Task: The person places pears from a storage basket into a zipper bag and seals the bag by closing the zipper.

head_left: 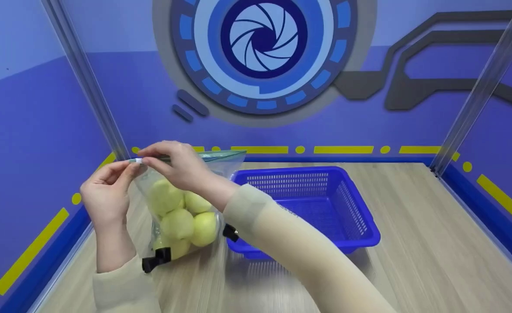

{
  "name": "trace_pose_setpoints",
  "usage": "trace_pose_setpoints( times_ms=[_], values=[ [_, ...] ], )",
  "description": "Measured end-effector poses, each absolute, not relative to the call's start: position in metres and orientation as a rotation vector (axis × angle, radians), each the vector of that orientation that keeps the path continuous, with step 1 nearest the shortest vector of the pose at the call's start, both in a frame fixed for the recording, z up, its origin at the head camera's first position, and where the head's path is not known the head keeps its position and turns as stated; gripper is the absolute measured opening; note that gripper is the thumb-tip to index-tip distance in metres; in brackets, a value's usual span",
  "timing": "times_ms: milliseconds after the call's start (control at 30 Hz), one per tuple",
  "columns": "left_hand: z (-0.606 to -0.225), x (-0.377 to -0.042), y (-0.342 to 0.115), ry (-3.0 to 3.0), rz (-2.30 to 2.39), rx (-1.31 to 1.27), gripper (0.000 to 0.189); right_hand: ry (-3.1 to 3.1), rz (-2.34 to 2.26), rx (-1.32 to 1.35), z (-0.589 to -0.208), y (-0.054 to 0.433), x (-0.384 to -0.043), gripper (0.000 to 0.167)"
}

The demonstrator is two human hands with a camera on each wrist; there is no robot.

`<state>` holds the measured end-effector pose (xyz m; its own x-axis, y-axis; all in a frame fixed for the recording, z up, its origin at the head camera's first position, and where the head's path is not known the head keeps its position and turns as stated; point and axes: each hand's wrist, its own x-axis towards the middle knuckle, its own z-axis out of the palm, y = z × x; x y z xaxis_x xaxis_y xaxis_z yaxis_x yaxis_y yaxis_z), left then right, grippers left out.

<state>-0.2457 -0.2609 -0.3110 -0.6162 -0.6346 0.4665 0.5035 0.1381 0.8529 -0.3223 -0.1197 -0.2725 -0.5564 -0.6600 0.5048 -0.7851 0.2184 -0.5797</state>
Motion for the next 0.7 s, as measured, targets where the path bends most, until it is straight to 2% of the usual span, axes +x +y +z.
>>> trace_pose_setpoints(
  times_ms=[133,367,700],
  values=[
    [-0.3109,-0.2457,-0.2611,-1.477,-1.701,0.104,0.012,-2.361,1.334,1.318,-0.2710,-0.1265,-0.3192,0.021],
    [-0.3115,-0.2457,-0.2610,-1.406,-1.771,0.026,0.023,-2.470,1.302,1.199,-0.2685,-0.1304,-0.3160,0.017],
    [-0.3151,-0.2486,-0.2588,-1.330,-1.738,0.052,0.019,-2.480,1.160,1.200,-0.2682,-0.1245,-0.3217,0.018]
  ],
)
